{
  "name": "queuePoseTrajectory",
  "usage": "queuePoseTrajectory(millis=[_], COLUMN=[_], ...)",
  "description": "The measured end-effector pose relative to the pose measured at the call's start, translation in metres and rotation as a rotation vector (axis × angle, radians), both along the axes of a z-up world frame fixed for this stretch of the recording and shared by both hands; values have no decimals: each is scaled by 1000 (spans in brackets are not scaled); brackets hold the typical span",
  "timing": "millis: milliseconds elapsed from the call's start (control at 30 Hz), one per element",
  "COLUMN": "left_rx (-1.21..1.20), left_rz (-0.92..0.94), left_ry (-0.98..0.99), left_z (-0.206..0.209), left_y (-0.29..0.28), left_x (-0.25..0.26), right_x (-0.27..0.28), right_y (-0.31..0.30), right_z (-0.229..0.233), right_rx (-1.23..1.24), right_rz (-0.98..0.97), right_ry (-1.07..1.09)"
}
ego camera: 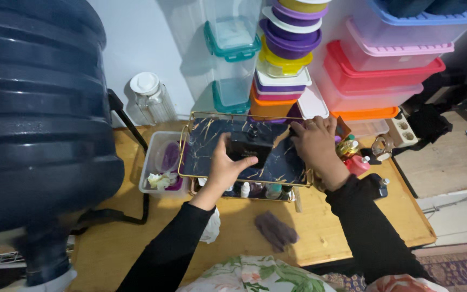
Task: The person wipes a black marble-patterned tray with a cloth, then picks up several small bottles from a wire rack and wipes each one before placing them on the tray. The person continues to wipe and arrange the bottles on the tray.
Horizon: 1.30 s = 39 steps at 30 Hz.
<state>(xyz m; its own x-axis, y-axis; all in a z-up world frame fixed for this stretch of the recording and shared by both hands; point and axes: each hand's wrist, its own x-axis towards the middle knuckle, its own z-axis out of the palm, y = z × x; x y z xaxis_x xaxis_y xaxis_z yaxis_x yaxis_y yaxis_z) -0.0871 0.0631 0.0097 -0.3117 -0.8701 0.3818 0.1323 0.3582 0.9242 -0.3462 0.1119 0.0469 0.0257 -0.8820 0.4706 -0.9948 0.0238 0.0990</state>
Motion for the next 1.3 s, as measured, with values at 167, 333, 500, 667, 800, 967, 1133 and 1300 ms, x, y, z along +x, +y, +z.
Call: queuePoseTrajectory(millis=[167,333,500,667,800,967,1133,1300], left_rx=[-25,-22,-24,0,258,157,179,146], left_rz=[-29,32,62,-15,-8,48,98,118], left_ry=[-18,-70,-59,181,356,389,460,491], left_z=[1,5,4,7,19,27,22,14], left_y=[4,0,1,4,1,-3,1,-1], left_x=[0,0,-1,3,12,27,26,21], right_x=[2,8,28,47,60,77,105,130], right_y=[-21,-27,-24,-22,-31,-26,-13,-9], right_z=[2,9,-2,-12,-13,-4,7,-1], right_rx=[24,49,138,69,158,241,317,424], right_rz=[-5,60,366,440,650,756,785,658], right_ry=[-76,-397,-334,-394,-433,-579,-614,-670])
